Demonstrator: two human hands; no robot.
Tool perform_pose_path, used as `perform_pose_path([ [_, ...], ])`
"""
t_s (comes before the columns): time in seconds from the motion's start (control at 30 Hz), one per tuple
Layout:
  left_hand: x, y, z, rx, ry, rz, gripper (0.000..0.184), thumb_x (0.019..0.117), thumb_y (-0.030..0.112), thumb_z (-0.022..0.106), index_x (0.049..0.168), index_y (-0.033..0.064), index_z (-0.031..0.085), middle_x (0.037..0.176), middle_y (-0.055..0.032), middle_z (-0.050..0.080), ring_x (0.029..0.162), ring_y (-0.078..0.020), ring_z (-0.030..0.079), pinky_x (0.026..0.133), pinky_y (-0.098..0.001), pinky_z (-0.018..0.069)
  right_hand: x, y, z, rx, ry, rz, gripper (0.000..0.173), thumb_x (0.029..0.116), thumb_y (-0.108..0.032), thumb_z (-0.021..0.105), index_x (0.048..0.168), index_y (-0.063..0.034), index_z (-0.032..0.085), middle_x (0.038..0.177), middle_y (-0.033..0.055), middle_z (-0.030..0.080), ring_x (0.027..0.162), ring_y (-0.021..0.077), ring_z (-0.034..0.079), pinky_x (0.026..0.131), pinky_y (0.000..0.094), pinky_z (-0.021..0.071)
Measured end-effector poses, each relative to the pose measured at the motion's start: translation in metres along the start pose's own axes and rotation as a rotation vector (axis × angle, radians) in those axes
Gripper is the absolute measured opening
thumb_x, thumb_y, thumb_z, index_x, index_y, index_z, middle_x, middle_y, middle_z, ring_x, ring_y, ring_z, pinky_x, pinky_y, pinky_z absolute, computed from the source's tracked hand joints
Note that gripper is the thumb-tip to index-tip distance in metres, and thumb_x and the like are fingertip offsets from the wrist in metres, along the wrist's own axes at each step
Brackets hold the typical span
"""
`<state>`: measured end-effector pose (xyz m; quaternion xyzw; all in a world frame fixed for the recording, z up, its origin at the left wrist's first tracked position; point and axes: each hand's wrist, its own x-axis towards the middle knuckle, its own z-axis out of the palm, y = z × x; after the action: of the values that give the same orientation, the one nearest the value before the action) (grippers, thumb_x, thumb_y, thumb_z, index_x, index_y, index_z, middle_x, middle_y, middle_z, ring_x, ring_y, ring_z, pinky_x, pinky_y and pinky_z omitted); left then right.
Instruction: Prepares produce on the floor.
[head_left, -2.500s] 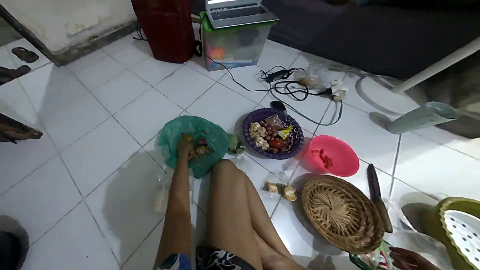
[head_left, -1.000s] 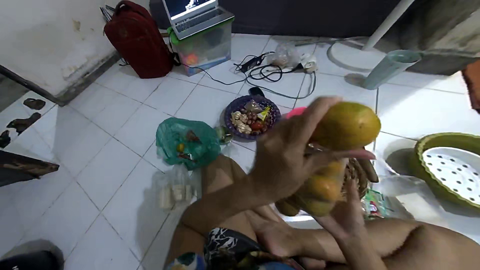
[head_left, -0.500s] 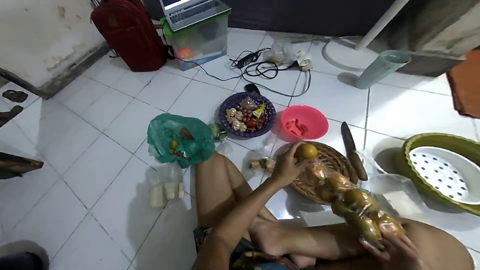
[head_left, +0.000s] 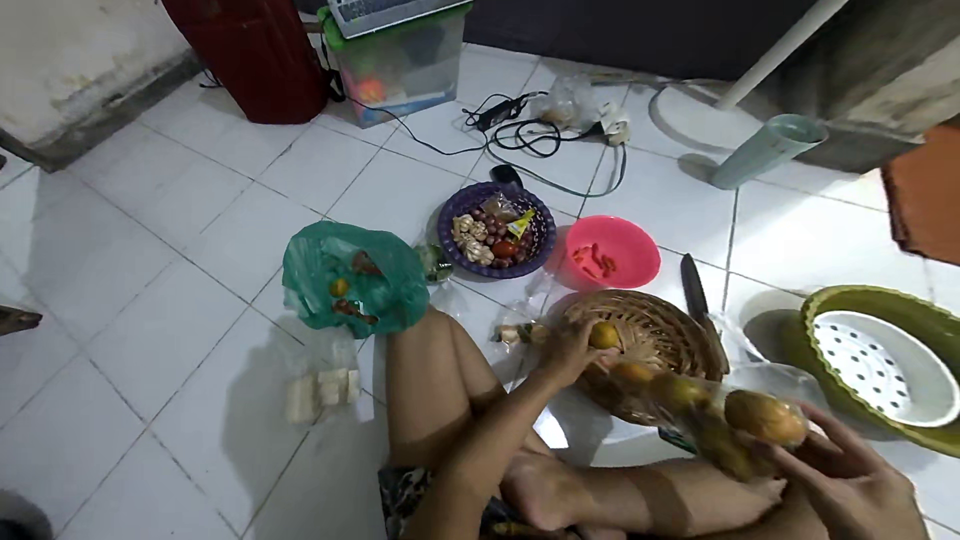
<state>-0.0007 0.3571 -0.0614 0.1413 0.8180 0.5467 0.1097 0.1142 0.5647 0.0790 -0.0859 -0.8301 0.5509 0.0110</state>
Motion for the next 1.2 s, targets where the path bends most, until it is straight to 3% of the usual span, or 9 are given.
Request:
perform_pose_path([
  [0.1,0.003,0.005,0.008,0.177,-0.113,-0.096,0.059,0.1001,0.022,0.065,0.154,0.0097,0.044,0.148,-0.0270,0.051,0.139,-0.0435,0.046,0.114,-0.0538,0.0387,0.016,0.000,-0.006,-0.030,-0.005,-0.073,0.067,0.0746,-0.004,0.072,0.134,0.0125,0.046,0.103,-0.0037,0.068,0.086,-0.0079,0.066,0.080,0.0150,0.0571],
  [0.27,0.012,0.034,0.015,0.305,-0.155,-0.226,0.062,0.0992,0.010,0.063,0.157,0.0149,0.040,0.153,-0.0271,0.043,0.140,-0.0485,0.041,0.110,-0.0615,0.0386,0.040,-0.011,-0.003,-0.077,0.051,-0.065,0.065,0.0743,-0.005,0.072,0.133,0.0141,0.050,0.096,0.0015,0.068,0.078,-0.0070,0.064,0.075,0.0133,0.0549],
  [0.37,0.018,0.044,0.017,0.299,-0.192,-0.347,0.069,0.0977,0.005,0.061,0.160,0.0116,0.032,0.157,-0.0276,0.037,0.143,-0.0469,0.038,0.110,-0.0615,0.0390,0.050,-0.004,-0.012,-0.108,0.105,-0.057,0.070,0.0718,-0.012,0.074,0.134,0.0120,0.053,0.094,0.0048,0.067,0.074,-0.0061,0.060,0.071,0.0127,0.0518],
  [0.43,0.021,0.046,0.014,0.255,-0.205,-0.410,0.068,0.1006,0.013,0.060,0.161,0.0078,0.028,0.158,-0.0302,0.033,0.145,-0.0467,0.036,0.114,-0.0600,0.0361,0.052,-0.008,-0.016,-0.126,0.100,-0.075,0.068,0.0732,-0.011,0.073,0.133,0.0132,0.053,0.099,0.0091,0.067,0.078,-0.0042,0.060,0.074,0.0147,0.0513],
  [0.53,0.022,0.048,-0.001,0.199,-0.245,-0.416,0.061,0.1045,0.025,0.057,0.158,0.0053,0.034,0.157,-0.0314,0.035,0.145,-0.0475,0.036,0.116,-0.0591,0.0334,0.050,-0.025,-0.019,-0.151,0.068,-0.082,0.066,0.0771,-0.009,0.074,0.135,0.0130,0.053,0.106,0.0173,0.067,0.083,0.0048,0.062,0.078,0.0226,0.0532],
  [0.63,0.026,0.046,-0.010,0.127,-0.304,-0.385,0.053,0.1067,0.019,0.051,0.153,-0.0029,0.039,0.154,-0.0297,0.041,0.144,-0.0423,0.040,0.118,-0.0533,0.0332,0.050,-0.040,-0.020,-0.204,0.041,-0.087,0.060,0.0806,-0.008,0.075,0.134,0.0125,0.055,0.103,0.0181,0.068,0.081,0.0075,0.063,0.077,0.0249,0.0538],
  [0.77,0.029,0.036,-0.013,0.032,-0.200,-0.308,0.040,0.1082,0.005,0.039,0.145,-0.0094,0.046,0.150,-0.0318,0.044,0.142,-0.0401,0.044,0.119,-0.0465,0.0341,0.056,-0.046,-0.025,-0.226,0.038,-0.046,0.058,0.0833,-0.010,0.076,0.135,0.0095,0.056,0.098,0.0152,0.067,0.079,0.0097,0.061,0.076,0.0270,0.0528],
  [0.93,0.010,0.015,-0.012,0.091,0.156,-0.179,0.039,0.0993,-0.001,0.050,0.137,-0.0090,0.054,0.148,-0.0324,0.045,0.134,-0.0433,0.051,0.111,-0.0478,0.0436,0.062,-0.046,-0.027,-0.202,0.045,-0.016,0.059,0.0822,-0.011,0.079,0.135,0.0057,0.058,0.096,0.0122,0.069,0.078,0.0089,0.062,0.075,0.0268,0.0532],
  [1.2,-0.021,0.006,-0.001,0.153,-0.029,-0.361,0.067,0.1007,0.013,0.059,0.157,-0.0047,0.028,0.154,-0.0318,0.040,0.142,-0.0426,0.043,0.118,-0.0491,0.0358,0.067,-0.052,-0.032,-0.174,0.101,0.006,0.060,0.0807,-0.004,0.079,0.137,0.0028,0.059,0.095,0.0130,0.067,0.078,0.0128,0.061,0.075,0.0315,0.0532],
])
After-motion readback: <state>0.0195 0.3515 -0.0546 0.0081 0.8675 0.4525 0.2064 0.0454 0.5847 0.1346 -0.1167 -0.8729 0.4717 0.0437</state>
